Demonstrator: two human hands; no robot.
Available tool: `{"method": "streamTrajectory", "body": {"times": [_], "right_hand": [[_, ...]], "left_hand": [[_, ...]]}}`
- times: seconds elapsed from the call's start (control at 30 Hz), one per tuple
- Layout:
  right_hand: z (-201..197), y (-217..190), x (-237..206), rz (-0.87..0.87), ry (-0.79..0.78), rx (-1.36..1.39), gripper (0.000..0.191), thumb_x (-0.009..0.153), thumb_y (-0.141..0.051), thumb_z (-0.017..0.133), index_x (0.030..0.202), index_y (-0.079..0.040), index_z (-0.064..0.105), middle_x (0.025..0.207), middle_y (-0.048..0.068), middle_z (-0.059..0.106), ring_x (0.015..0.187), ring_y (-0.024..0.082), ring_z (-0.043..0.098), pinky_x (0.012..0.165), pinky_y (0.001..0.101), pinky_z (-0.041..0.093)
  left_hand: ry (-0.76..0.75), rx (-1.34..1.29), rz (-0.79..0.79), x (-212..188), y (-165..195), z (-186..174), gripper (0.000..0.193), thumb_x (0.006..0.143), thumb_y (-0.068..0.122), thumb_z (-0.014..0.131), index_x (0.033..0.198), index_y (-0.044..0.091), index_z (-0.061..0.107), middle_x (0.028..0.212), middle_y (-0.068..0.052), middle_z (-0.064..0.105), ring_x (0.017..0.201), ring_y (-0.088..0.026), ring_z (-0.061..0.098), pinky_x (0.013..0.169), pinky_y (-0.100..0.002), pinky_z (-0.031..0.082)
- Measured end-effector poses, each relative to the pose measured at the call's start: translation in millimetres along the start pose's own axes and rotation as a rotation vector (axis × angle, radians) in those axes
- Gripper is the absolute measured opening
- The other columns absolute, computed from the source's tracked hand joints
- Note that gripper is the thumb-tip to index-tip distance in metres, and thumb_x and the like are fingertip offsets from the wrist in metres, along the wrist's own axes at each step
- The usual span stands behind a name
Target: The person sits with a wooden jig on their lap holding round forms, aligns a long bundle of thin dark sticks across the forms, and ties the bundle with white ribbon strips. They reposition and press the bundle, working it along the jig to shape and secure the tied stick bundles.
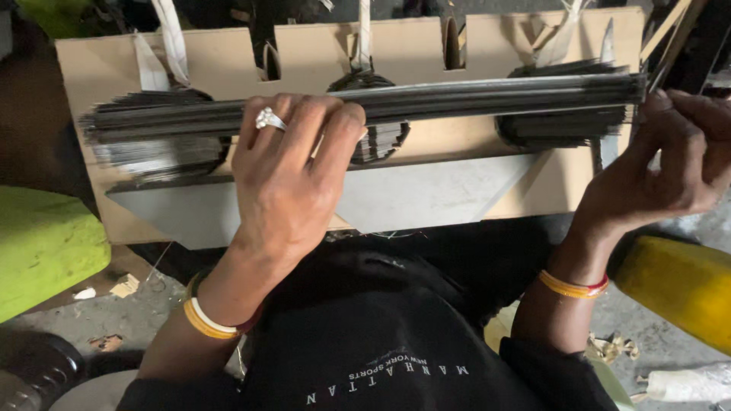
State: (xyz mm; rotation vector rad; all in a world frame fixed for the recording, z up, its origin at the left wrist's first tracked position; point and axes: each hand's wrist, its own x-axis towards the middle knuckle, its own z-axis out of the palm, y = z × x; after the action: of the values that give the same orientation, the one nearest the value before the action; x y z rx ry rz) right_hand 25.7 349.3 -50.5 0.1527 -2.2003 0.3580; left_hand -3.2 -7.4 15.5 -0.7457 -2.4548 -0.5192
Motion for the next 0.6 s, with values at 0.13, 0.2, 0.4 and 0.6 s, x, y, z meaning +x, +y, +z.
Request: {"method": "streamTrajectory", "body": {"times": [0.13,0.2,0.4,0.6], "right_hand": [[0.6,-1.8,0.6,0.044,-0.012,0.043,0.016,0.104,0.021,0.071,0.107,0.007,0.078,0.117,0.014,0.069,0.108,0.022,0.069,0.08,0.0305,0.06],[1.1,-3.2,0.0,0.035,-0.02,0.033,0.018,0.105,0.02,0.069,0.11,0.006,0.079,0.12,0.014,0.067,0.111,0.023,0.068,0.082,0.0301,0.062],[0.6,-12.5,6.7,-0.03,-0.044,0.044,0.016,0.108,0.017,0.067,0.11,0.004,0.075,0.116,0.015,0.062,0.112,0.025,0.065,0.085,0.0328,0.061],[-0.7,-27.0,14.4,-0.166,-0.108,0.005,0.009,0.105,0.01,0.075,0.108,0.001,0.075,0.115,0.012,0.06,0.11,0.025,0.061,0.09,0.0365,0.056]], "left_hand": [[0.024,-0.027,0.001,0.9,-2.3,0.8,0.019,0.099,0.009,0.082,0.106,0.005,0.065,0.102,-0.003,0.059,0.096,-0.019,0.06,0.093,-0.038,0.051],[-0.012,-0.048,-0.029,-0.4,-3.8,2.2,0.017,0.099,0.008,0.082,0.104,0.006,0.066,0.103,-0.003,0.06,0.095,-0.019,0.06,0.092,-0.037,0.051],[-0.008,-0.037,-0.039,-17.1,-9.5,13.3,0.018,0.098,0.012,0.082,0.106,0.007,0.067,0.103,-0.001,0.061,0.094,-0.018,0.061,0.089,-0.034,0.049],[0.079,0.038,0.008,-40.9,-36.3,25.2,0.019,0.104,0.018,0.08,0.122,0.018,0.073,0.115,0.003,0.065,0.104,-0.014,0.062,0.102,-0.038,0.042]]}}
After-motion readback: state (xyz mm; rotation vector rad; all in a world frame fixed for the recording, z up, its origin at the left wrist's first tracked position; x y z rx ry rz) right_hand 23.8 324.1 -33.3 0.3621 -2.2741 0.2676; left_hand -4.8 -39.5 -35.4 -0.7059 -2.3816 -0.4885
